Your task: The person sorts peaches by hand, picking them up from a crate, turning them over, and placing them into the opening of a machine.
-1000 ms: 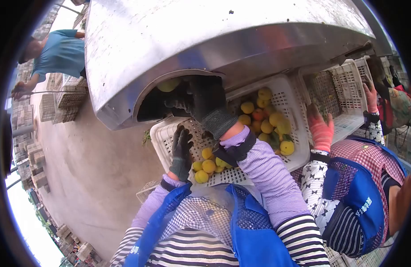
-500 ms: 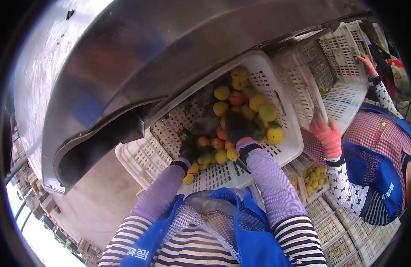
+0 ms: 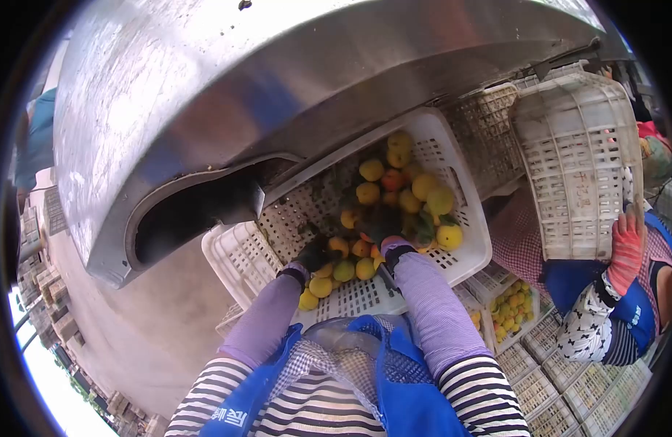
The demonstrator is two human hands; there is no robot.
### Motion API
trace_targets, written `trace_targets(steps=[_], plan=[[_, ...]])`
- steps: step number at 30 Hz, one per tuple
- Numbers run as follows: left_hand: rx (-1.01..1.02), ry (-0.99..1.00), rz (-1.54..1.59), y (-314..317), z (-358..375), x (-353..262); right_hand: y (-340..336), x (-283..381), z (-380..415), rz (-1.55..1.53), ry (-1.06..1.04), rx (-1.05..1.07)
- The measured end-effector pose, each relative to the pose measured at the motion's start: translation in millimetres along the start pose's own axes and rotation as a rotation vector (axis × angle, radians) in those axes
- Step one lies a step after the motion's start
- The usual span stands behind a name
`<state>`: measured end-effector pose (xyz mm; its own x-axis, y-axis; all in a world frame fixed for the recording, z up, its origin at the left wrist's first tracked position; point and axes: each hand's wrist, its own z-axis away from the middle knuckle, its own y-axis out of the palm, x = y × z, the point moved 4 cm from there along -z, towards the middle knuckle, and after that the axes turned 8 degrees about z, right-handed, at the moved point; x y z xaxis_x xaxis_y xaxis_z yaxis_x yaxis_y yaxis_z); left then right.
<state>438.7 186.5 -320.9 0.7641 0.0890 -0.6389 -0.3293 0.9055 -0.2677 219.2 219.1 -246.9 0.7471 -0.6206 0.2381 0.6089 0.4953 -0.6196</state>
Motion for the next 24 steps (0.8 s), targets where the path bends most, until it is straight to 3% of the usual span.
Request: trace_targets(steps=[3, 5, 6, 8, 11, 14, 17, 20, 23, 24], plan=[[-0.038, 0.073, 0.139, 2.2, 9.3, -9.7, -3.6, 43.0, 3.3, 0.101, 0.002, -0.108], [-0.035, -0.070, 0.026, -14.4, 22.1, -32.0, -3.8, 56.8, 6.2, -0.069, 0.087, -0.075], [-0.030, -0.141, -0.024, -23.8, 33.1, -48.3, -1.8, 62.4, 3.4, -0.034, -0.030, -0.151], [-0.189, -0.120, 0.324, -42.7, 57.1, -60.2, 17.6, 68.2, -5.4, 0.038, -0.264, -0.297], [-0.297, -0.011, 0.813, -66.4, 74.7, -42.8, 99.3, 58.2, -68.3, -0.189, -0.211, -0.450], [-0.278, 0.077, 1.096, -110.2, 134.4, -84.3, 99.4, 73.3, -52.1, -0.032, -0.386, -0.022], [-0.238, 0.157, 1.192, -125.2, 175.3, -86.5, 66.0, 74.4, -22.5, -0.263, -0.527, -0.096], [-0.140, 0.245, 1.355, -118.1, 201.2, -76.9, -30.8, 110.7, 77.0, -0.659, -0.580, 0.134], [0.068, 0.410, 1.678, -103.4, 222.3, -100.3, -75.4, 130.6, 148.8, -0.949, -0.755, 0.248], [0.002, 0.417, 1.684, -100.2, 231.4, -103.4, -75.7, 132.6, 157.5, -0.825, -0.870, 0.102]])
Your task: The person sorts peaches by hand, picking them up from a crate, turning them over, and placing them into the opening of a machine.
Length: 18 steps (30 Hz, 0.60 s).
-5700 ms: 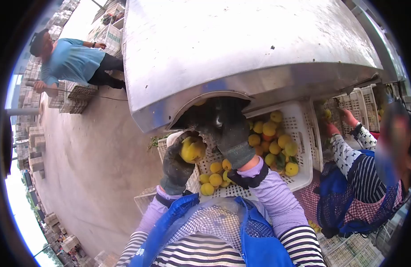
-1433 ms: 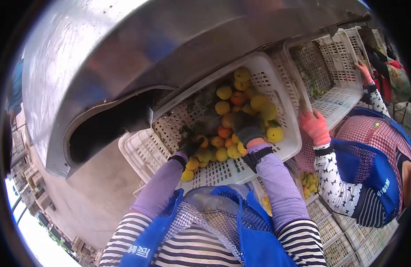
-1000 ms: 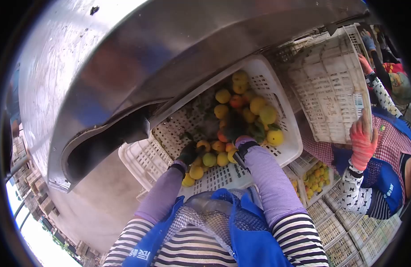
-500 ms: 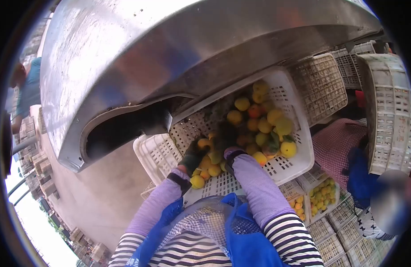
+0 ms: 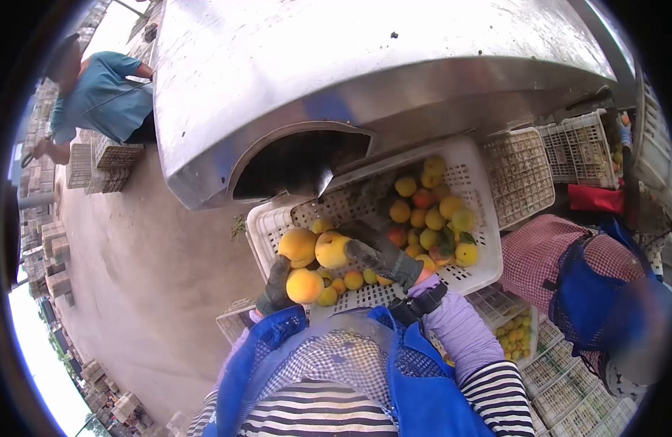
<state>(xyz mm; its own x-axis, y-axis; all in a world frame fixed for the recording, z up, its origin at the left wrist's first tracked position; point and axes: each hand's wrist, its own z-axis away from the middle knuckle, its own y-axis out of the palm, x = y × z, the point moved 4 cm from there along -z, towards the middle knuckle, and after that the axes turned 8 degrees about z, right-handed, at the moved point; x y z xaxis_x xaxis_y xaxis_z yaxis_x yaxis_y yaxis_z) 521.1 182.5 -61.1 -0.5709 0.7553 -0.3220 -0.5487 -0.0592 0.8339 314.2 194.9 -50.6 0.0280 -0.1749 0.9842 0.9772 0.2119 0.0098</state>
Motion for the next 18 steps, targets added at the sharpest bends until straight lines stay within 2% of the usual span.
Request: trace_targets(steps=[3, 6, 9, 14, 18], plan=[[0.070, 0.023, 0.121, 5.4, 22.3, -4.8, 10.0, 40.7, 17.5, 0.162, 0.063, -0.161], [0.064, 0.133, 0.052, 20.8, 41.8, -10.4, 27.9, 59.3, 39.5, 0.155, 0.088, -0.255], [0.106, 0.158, 0.097, 55.8, 59.6, -14.6, 48.3, 90.0, 49.1, 0.643, -0.285, -0.315], [0.203, 0.131, 0.146, 68.6, 67.2, -6.2, 62.6, 92.2, 39.1, 0.566, -0.255, -0.419], [0.103, 0.118, 0.136, 73.5, 69.7, -11.4, 57.1, 98.3, 23.9, 0.357, -0.224, -0.501]])
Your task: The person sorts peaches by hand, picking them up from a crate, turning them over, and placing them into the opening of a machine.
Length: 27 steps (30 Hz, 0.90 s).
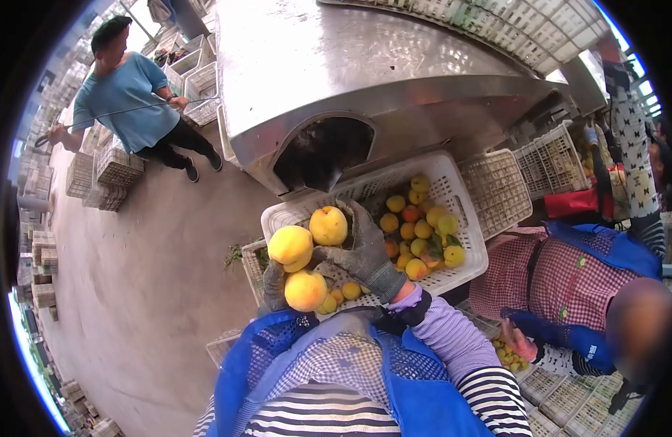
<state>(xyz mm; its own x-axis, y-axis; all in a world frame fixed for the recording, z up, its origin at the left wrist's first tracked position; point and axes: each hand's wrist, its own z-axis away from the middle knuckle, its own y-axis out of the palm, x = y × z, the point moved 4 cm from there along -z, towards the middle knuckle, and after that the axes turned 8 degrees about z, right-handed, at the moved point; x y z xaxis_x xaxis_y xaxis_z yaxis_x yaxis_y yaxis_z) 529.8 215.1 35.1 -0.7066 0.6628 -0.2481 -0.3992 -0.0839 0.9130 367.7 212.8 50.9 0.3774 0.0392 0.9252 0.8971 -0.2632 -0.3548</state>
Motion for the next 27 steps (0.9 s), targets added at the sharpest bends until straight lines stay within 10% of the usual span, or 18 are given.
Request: trace_targets(steps=[4, 7, 11, 23, 27], plan=[[0.003, 0.113, -0.019, 21.4, -7.4, -16.8, 1.8, -2.9, -31.6, -0.084, 0.035, -0.072], [-0.030, 0.130, -0.037, -8.0, -14.5, -22.5, 6.1, -16.3, -69.8, 0.545, -0.314, -0.299], [-0.117, 0.116, -0.065, -52.6, -20.0, -18.6, 19.4, -43.2, -96.9, 0.718, -0.162, -0.278], [-0.108, 0.132, -0.249, -54.5, -36.6, -30.3, 39.9, -54.2, -148.4, 0.751, -0.271, -0.282], [-0.038, 0.202, -0.306, -25.2, -47.9, -36.1, 16.2, -41.5, -154.7, 0.618, -0.128, 0.125]])
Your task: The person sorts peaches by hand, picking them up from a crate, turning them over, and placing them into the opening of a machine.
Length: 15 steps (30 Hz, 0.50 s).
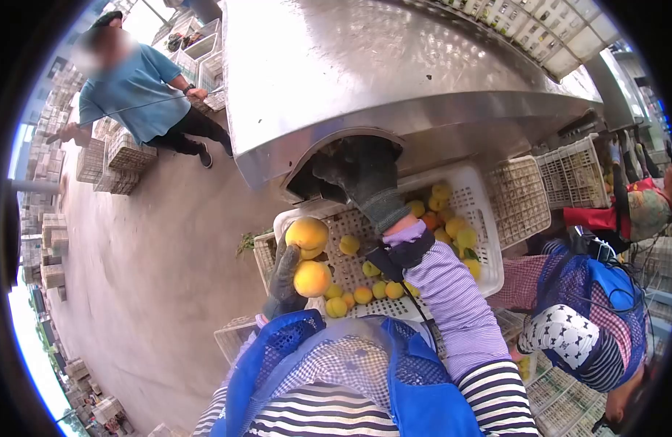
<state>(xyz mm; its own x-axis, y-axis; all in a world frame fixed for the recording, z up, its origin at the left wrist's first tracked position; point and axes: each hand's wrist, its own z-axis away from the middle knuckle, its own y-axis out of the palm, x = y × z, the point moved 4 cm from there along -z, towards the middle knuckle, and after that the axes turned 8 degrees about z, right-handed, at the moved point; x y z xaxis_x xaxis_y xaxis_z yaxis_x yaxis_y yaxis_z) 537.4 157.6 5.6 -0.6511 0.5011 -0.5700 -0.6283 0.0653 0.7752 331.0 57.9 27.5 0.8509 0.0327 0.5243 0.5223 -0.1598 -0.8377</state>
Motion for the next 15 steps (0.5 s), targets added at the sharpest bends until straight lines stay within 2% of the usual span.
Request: trace_targets(steps=[1, 2, 5, 8, 9, 10, 11, 12, 13, 14, 15], plan=[[-0.062, -0.034, -0.019, -1.9, 0.5, 2.1, -29.2, 23.8, 21.8, -0.164, -0.052, 0.012], [-0.041, -0.056, 0.031, -0.4, -1.8, 4.8, -44.1, 41.4, 42.3, -0.326, -0.109, 0.028], [-0.002, -0.123, 0.164, -4.1, -5.6, 15.6, -26.3, 57.3, 93.1, -0.106, -0.295, 0.209], [0.045, -0.181, 0.248, -4.6, -2.5, 20.3, -27.8, 51.2, 101.9, -0.523, -0.069, 0.242], [0.082, -0.196, 0.266, 3.4, -1.3, 18.4, -28.2, 44.2, 101.2, -0.589, -0.052, 0.280], [0.118, -0.213, 0.281, 8.4, 0.3, 17.4, -27.8, 44.8, 102.8, -0.794, -0.007, 0.370], [0.062, -0.193, 0.094, -0.1, 0.0, 21.5, -31.2, 48.6, 103.5, -0.996, 0.035, 0.458], [0.086, -0.185, 0.046, -5.1, -0.9, 24.6, -33.7, 51.1, 103.6, -1.194, 0.074, 0.547], [0.109, -0.172, 0.001, -10.1, -2.6, 27.6, -33.1, 46.8, 100.6, -0.968, -0.120, 0.437], [0.131, -0.158, -0.042, -9.1, -4.7, 26.9, -32.8, 39.6, 98.8, -0.848, -0.125, 0.301], [0.175, -0.299, 0.303, -6.0, -5.0, 27.9, -33.5, 33.7, 99.7, -0.728, -0.125, 0.165]])
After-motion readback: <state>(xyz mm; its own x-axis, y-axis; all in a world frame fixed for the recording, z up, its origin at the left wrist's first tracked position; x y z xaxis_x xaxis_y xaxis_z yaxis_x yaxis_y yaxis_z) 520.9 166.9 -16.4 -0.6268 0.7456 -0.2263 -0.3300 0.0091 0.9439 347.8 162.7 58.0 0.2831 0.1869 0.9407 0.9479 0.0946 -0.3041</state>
